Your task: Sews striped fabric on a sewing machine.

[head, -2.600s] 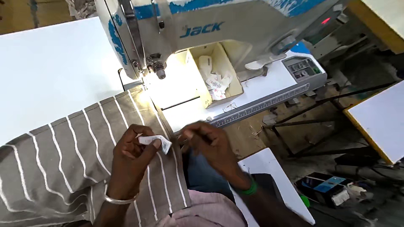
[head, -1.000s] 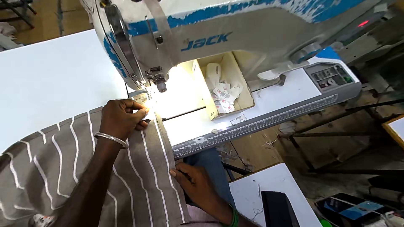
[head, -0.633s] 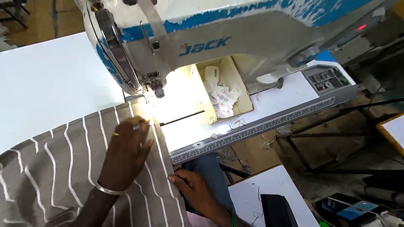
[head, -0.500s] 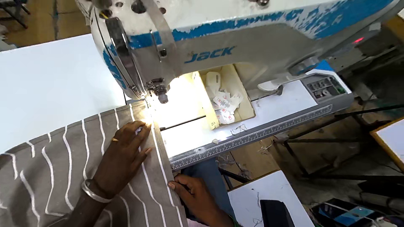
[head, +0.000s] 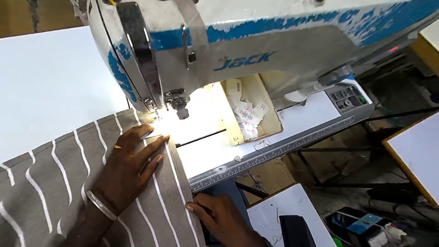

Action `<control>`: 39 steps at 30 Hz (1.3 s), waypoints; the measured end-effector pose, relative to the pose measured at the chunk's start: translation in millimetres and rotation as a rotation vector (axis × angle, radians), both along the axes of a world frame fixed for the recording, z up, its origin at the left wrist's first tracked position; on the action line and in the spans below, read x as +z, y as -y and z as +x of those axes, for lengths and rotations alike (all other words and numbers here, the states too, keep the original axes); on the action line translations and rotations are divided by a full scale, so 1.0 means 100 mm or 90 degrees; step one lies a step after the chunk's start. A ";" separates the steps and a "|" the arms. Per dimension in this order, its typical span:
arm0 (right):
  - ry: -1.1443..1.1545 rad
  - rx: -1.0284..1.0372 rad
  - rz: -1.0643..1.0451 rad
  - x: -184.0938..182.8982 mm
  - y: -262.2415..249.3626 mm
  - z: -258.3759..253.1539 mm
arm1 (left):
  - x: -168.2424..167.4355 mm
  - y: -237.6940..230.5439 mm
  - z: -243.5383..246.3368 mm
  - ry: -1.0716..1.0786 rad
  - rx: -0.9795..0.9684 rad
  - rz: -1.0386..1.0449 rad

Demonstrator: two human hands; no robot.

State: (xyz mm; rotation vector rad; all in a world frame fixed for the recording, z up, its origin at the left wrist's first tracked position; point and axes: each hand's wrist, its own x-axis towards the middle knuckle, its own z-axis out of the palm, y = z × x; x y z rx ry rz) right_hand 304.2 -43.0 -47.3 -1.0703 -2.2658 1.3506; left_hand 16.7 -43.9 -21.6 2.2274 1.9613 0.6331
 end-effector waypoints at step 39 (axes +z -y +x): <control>-0.024 -0.301 0.692 0.21 -2.01 0.97 | 0.05 -0.39 -0.43 -0.014 -0.175 0.142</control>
